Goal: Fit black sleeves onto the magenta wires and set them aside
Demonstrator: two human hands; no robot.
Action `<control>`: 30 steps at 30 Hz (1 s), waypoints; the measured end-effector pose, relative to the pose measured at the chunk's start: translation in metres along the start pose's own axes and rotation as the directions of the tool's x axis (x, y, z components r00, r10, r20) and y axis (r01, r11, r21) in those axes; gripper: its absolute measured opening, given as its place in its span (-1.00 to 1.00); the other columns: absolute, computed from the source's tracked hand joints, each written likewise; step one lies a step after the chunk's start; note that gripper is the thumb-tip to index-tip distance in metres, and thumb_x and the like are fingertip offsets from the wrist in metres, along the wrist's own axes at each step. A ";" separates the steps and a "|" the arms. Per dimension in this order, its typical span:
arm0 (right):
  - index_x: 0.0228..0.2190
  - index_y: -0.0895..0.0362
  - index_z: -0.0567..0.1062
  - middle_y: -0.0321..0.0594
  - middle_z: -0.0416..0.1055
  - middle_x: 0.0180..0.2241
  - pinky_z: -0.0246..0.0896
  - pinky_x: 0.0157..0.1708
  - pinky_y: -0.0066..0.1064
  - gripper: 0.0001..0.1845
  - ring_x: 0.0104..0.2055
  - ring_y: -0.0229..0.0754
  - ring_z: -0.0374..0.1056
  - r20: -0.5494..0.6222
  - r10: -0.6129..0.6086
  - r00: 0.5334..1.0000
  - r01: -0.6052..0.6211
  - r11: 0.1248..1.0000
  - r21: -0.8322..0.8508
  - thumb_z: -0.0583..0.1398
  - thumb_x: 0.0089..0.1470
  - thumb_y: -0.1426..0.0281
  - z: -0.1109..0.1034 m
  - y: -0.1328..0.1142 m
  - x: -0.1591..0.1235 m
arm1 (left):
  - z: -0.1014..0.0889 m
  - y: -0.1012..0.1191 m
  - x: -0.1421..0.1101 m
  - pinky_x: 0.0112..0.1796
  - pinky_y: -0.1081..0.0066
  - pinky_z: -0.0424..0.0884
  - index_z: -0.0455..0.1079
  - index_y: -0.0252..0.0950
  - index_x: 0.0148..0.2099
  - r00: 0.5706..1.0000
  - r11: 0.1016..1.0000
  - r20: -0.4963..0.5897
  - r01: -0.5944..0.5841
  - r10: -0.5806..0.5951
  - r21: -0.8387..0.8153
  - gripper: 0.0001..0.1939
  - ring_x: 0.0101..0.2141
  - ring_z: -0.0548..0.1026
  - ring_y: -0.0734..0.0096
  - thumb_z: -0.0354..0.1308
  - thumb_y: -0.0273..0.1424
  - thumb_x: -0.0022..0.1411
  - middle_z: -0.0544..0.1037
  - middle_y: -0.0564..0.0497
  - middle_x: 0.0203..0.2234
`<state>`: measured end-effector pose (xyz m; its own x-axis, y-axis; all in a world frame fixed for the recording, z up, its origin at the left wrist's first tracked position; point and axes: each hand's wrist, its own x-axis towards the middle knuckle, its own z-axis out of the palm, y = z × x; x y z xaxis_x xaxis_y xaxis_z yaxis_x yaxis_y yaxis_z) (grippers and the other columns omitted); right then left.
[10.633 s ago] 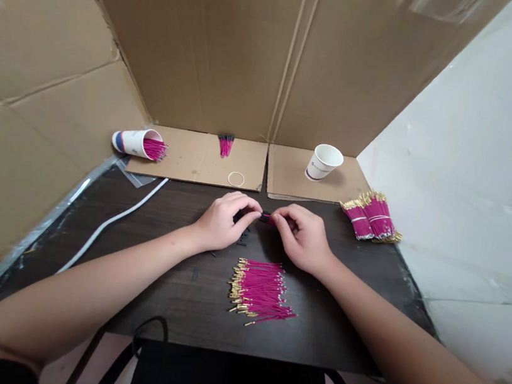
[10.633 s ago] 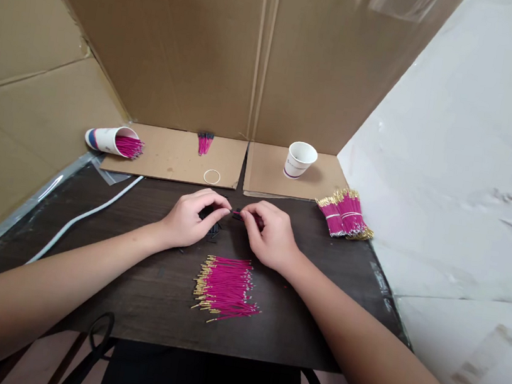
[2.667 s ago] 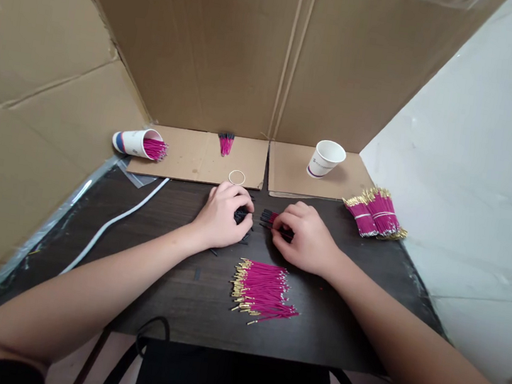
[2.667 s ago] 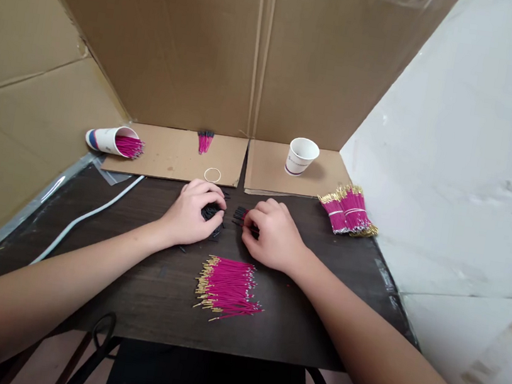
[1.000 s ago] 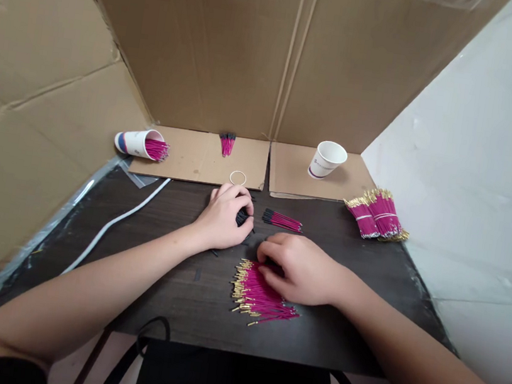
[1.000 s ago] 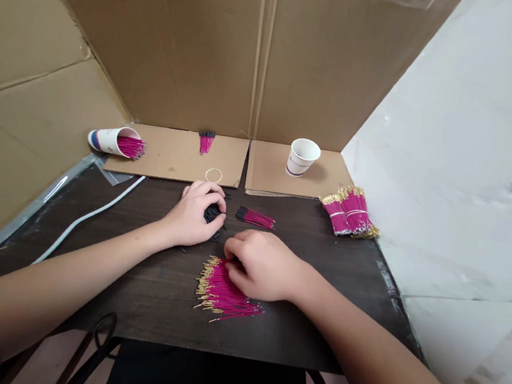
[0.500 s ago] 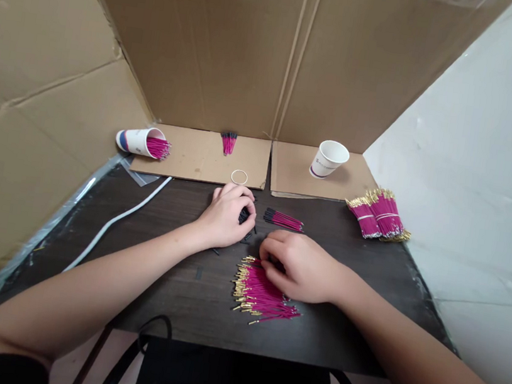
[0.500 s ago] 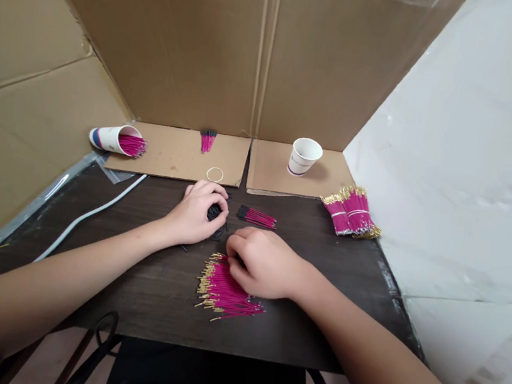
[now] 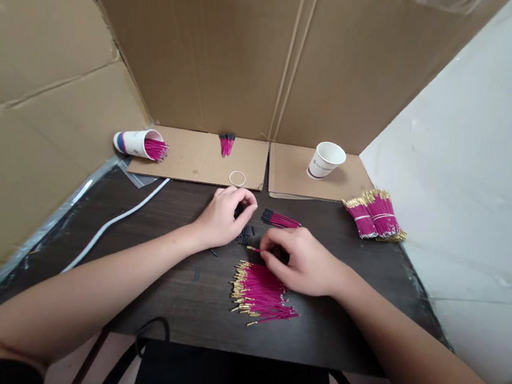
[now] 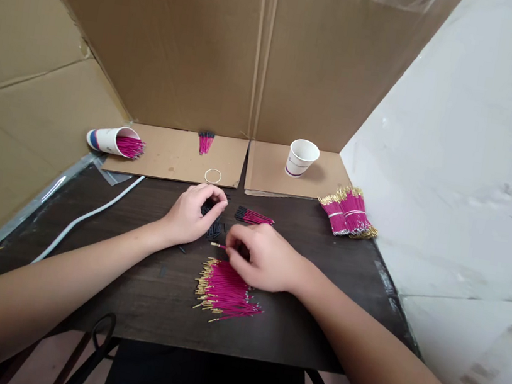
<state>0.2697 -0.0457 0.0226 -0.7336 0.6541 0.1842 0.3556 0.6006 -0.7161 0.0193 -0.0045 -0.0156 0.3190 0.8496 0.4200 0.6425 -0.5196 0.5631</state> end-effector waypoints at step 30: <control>-0.17 0.04 0.54 -0.16 0.63 -0.25 0.36 -0.10 -0.15 -0.92 -0.18 -0.01 0.52 -0.508 -0.061 0.859 -0.061 0.974 -0.220 0.23 0.45 0.41 0.005 0.044 0.011 | 0.003 0.001 0.001 0.11 0.08 0.69 0.65 -0.22 -0.04 0.997 0.929 -0.016 0.069 -0.080 -0.363 -0.86 -0.13 0.76 0.18 0.35 -0.27 0.48 0.79 -0.07 -0.16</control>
<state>0.2745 -0.0137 -0.0102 -0.3575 0.7588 0.5444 0.5183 0.6461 -0.5602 0.0220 -0.0036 -0.0166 0.2550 0.8869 0.3852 0.3660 -0.4573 0.8105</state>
